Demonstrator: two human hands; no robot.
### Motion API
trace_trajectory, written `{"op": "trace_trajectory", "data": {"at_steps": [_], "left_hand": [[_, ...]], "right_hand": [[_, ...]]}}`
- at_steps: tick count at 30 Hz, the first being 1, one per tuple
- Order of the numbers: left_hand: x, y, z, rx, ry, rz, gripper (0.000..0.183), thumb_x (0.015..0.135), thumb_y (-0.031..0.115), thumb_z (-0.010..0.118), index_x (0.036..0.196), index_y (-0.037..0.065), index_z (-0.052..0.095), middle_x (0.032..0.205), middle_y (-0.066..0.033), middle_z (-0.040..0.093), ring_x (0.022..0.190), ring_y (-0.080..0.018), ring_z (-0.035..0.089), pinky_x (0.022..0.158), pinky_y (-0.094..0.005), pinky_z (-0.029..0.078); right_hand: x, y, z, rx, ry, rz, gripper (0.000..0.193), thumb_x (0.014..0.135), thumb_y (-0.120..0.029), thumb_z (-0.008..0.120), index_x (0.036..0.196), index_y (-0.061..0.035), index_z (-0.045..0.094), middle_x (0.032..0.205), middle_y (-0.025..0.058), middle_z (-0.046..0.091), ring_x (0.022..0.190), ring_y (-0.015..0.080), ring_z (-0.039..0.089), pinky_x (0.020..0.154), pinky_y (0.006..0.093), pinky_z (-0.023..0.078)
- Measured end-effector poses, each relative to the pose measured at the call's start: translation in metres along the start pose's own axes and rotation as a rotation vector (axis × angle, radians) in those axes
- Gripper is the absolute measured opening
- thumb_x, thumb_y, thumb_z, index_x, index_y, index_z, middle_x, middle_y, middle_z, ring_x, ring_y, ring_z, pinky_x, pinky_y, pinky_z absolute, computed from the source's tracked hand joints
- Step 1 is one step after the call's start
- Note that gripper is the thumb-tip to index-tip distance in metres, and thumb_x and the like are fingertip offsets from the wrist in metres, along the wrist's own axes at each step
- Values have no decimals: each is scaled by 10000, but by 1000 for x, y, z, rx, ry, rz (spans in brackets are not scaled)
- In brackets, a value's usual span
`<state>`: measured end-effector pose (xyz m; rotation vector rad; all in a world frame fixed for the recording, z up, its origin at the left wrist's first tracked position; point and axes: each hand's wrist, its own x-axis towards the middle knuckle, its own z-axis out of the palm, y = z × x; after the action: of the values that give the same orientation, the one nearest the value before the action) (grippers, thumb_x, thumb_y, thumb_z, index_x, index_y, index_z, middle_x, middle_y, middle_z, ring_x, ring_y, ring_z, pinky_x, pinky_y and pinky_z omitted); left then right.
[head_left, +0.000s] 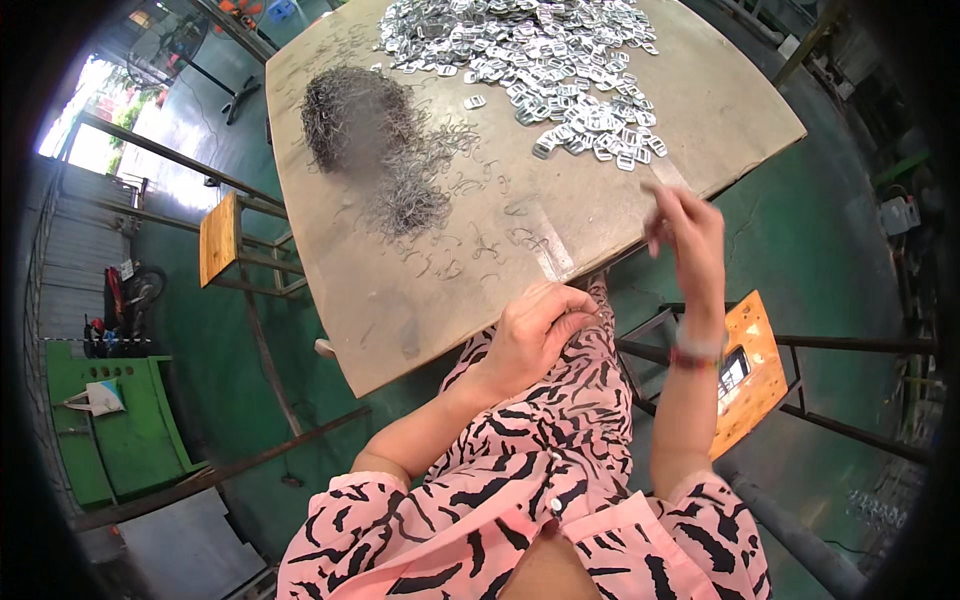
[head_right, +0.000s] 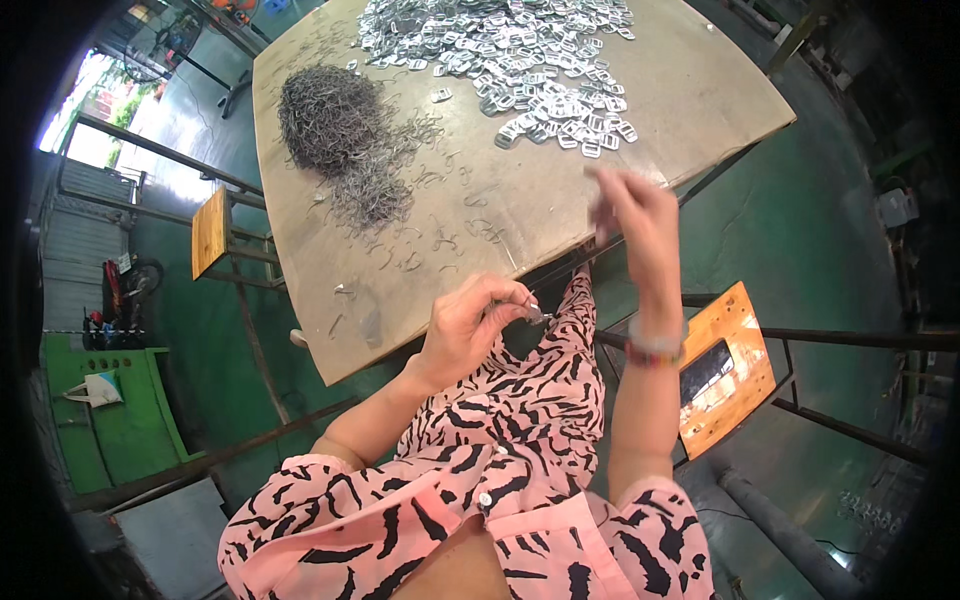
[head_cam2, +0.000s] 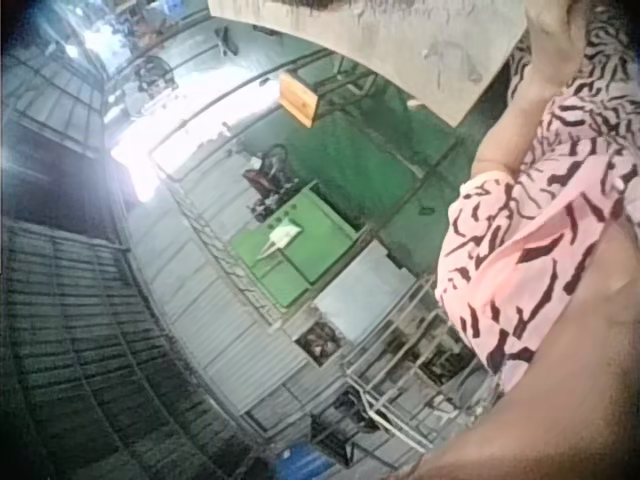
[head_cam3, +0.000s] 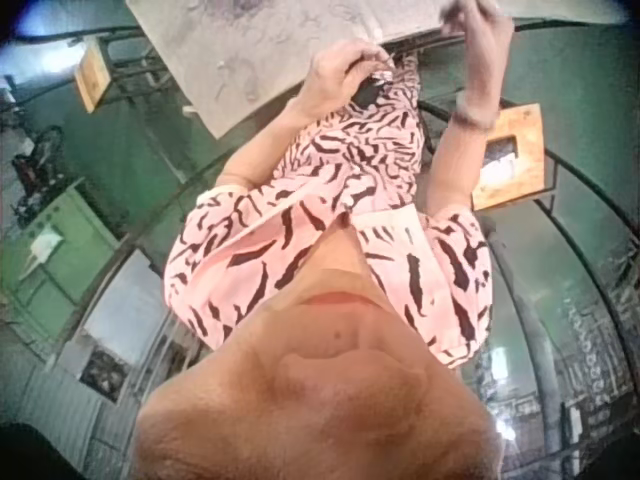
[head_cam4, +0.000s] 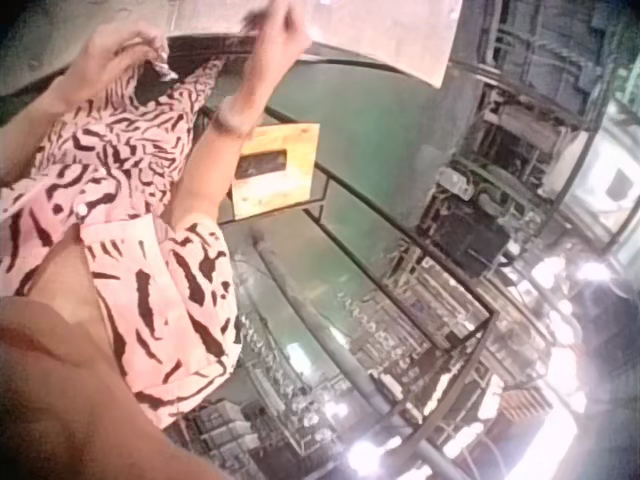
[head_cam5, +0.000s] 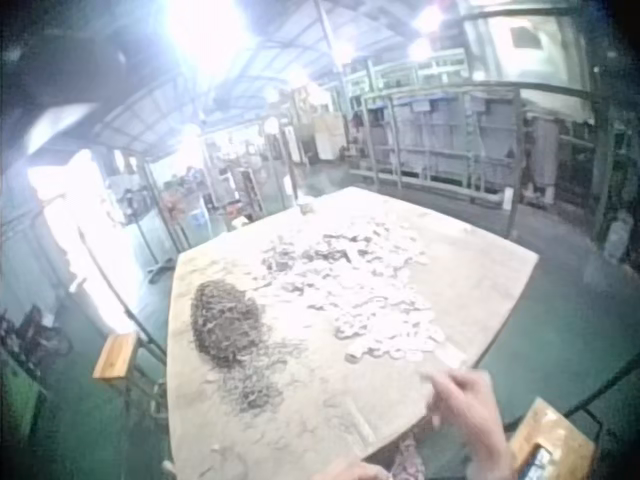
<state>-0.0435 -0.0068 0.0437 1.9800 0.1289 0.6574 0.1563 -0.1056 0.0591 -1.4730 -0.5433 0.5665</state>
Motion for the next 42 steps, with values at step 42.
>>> {"op": "trace_trajectory", "data": {"at_steps": [42], "left_hand": [[-14, -53, -31, 72, 325, -140, 177, 807, 113, 627, 966, 36, 639, 865, -76, 649, 720, -181, 581, 677, -317, 456]], "right_hand": [[-91, 8, 59, 135, 68, -71, 122, 772, 98, 607, 886, 55, 600, 803, 121, 632, 629, 168, 608, 580, 238, 496]]}}
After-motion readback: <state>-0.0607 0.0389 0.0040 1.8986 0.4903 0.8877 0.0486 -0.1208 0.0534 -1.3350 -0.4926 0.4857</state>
